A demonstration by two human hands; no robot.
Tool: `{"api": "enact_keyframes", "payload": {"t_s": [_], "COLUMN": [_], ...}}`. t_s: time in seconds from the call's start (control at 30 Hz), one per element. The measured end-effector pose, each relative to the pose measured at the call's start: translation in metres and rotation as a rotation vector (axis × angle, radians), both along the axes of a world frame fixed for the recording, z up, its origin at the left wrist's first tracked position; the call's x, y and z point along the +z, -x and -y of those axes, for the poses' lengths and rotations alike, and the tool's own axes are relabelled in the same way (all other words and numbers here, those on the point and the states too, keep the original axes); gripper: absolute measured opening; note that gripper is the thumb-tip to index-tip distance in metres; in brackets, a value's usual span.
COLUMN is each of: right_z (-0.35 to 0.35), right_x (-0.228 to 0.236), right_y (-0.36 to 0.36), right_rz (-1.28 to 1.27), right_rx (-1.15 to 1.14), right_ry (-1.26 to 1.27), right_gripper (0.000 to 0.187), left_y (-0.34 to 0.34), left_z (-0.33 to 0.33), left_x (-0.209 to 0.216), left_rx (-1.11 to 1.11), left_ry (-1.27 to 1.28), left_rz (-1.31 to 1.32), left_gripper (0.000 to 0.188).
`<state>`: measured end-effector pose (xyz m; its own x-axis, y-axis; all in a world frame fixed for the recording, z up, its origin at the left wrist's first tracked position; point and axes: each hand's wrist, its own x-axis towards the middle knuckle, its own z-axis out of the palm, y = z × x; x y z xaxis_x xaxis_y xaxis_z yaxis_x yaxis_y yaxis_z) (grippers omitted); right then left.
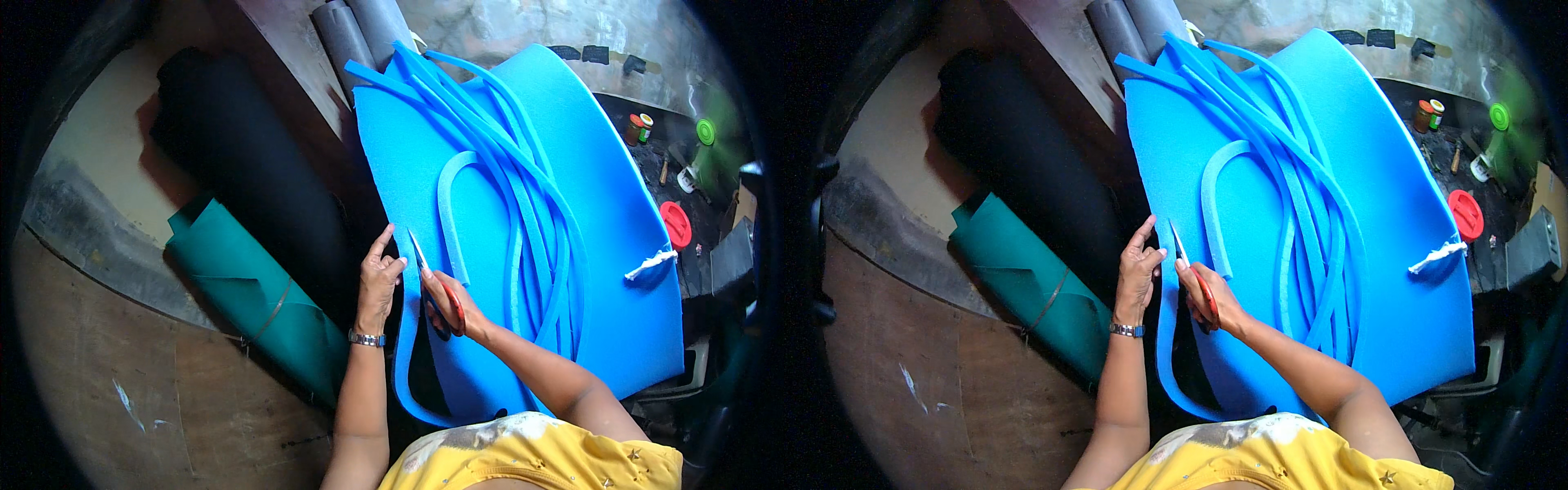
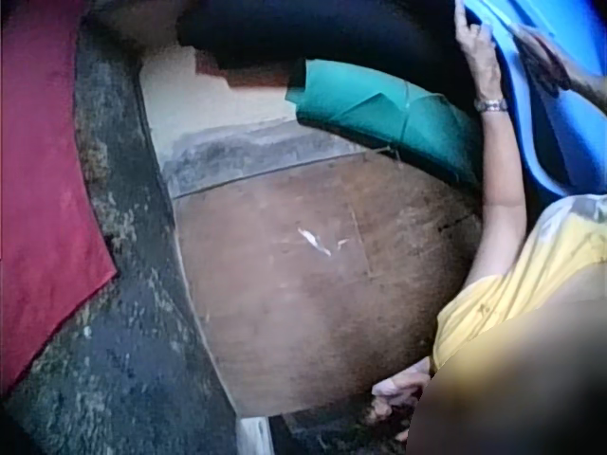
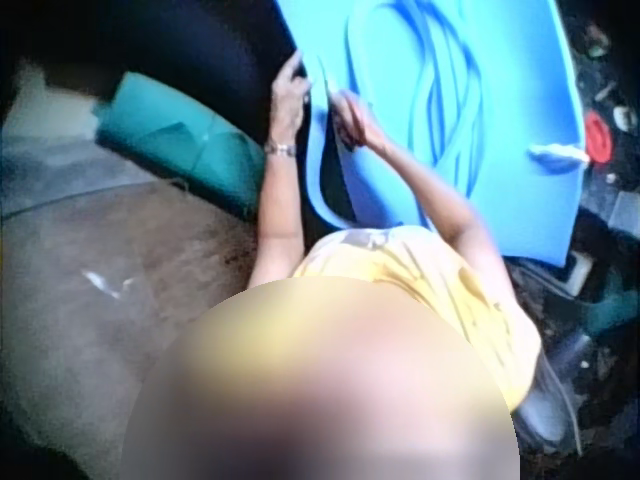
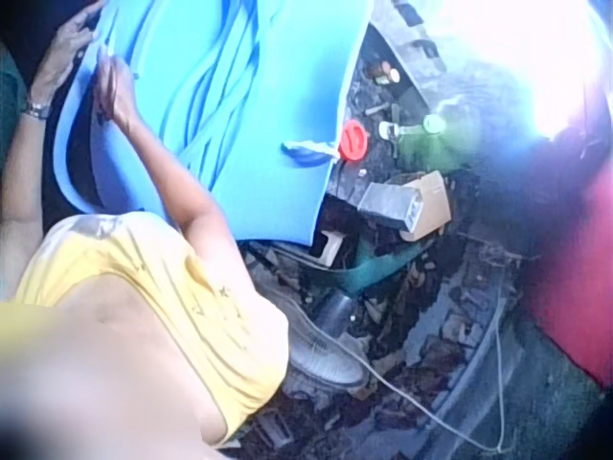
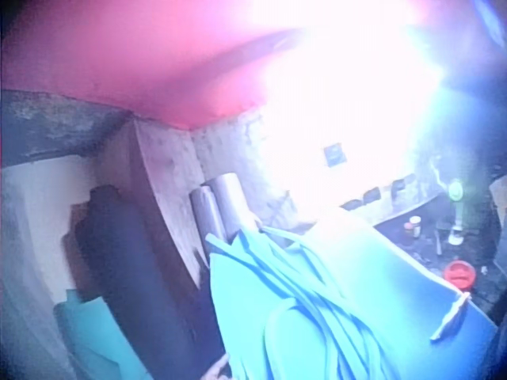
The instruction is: The person uses red-handled scissors to cut long, narrow strips from a large blue foam sheet. The strips are cut one at a time and placed on top of the remaining foam. The person continues cutting until the end of the clip.
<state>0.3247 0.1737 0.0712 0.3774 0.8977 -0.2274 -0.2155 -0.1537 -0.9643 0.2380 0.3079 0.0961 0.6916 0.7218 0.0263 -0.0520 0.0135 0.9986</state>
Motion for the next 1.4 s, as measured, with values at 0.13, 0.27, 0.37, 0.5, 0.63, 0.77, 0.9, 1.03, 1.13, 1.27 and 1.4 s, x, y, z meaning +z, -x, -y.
{"api": "enact_keyframes", "payload": {"t_s": [0.13, 0.27, 0.37, 0.5, 0.63, 0.77, 0.9, 1.03, 1.13, 1.27, 1.4], "right_z": [-0.016, -0.021, -0.025, -0.036, -0.041, -0.050, -0.058, -0.055, -0.054, -0.063, -0.078], "right_x": [0.002, 0.003, 0.007, 0.014, 0.015, 0.016, 0.020, 0.023, 0.026, 0.030, 0.031], "right_y": [-0.008, -0.016, -0.022, -0.033, -0.039, -0.043, -0.045, -0.042, -0.043, -0.051, -0.062], "right_rz": [-0.067, 0.042, 0.009, -0.141, -0.018, -0.162, 0.022, 0.079, 0.010, -0.116, -0.109], "right_rx": [-0.015, -0.006, 0.022, 0.093, 0.067, 0.048, 0.001, -0.003, 0.025, 0.071, 0.083], "right_ry": [-0.081, -0.078, -0.111, -0.106, 0.001, -0.129, -0.134, -0.079, -0.040, -0.121, -0.206], "right_gripper": [0.068, 0.070, 0.072, 0.075, 0.076, 0.077, 0.074, 0.068, 0.068, 0.076, 0.078], "left_y": [0.004, 0.005, 0.006, 0.005, 0.005, 0.010, 0.008, -0.024, -0.063, -0.075, -0.069], "left_z": [0.000, -0.001, -0.004, -0.005, -0.007, -0.010, -0.017, -0.051, -0.074, -0.092, -0.090], "left_x": [0.003, 0.009, 0.013, 0.016, 0.020, 0.022, 0.023, 0.026, 0.019, 0.017, 0.023], "left_rx": [-0.055, -0.044, -0.053, -0.053, -0.085, -0.152, -0.183, -0.127, -0.014, -0.026, -0.062], "left_ry": [0.018, 0.004, -0.002, 0.004, 0.016, 0.026, 0.023, -0.074, -0.219, -0.184, -0.166], "left_rz": [-0.022, -0.038, -0.074, -0.035, -0.010, 0.003, -0.009, -0.019, 0.059, 0.046, -0.004], "left_gripper": [0.064, 0.064, 0.064, 0.066, 0.070, 0.072, 0.077, 0.075, 0.067, 0.066, 0.069]}}
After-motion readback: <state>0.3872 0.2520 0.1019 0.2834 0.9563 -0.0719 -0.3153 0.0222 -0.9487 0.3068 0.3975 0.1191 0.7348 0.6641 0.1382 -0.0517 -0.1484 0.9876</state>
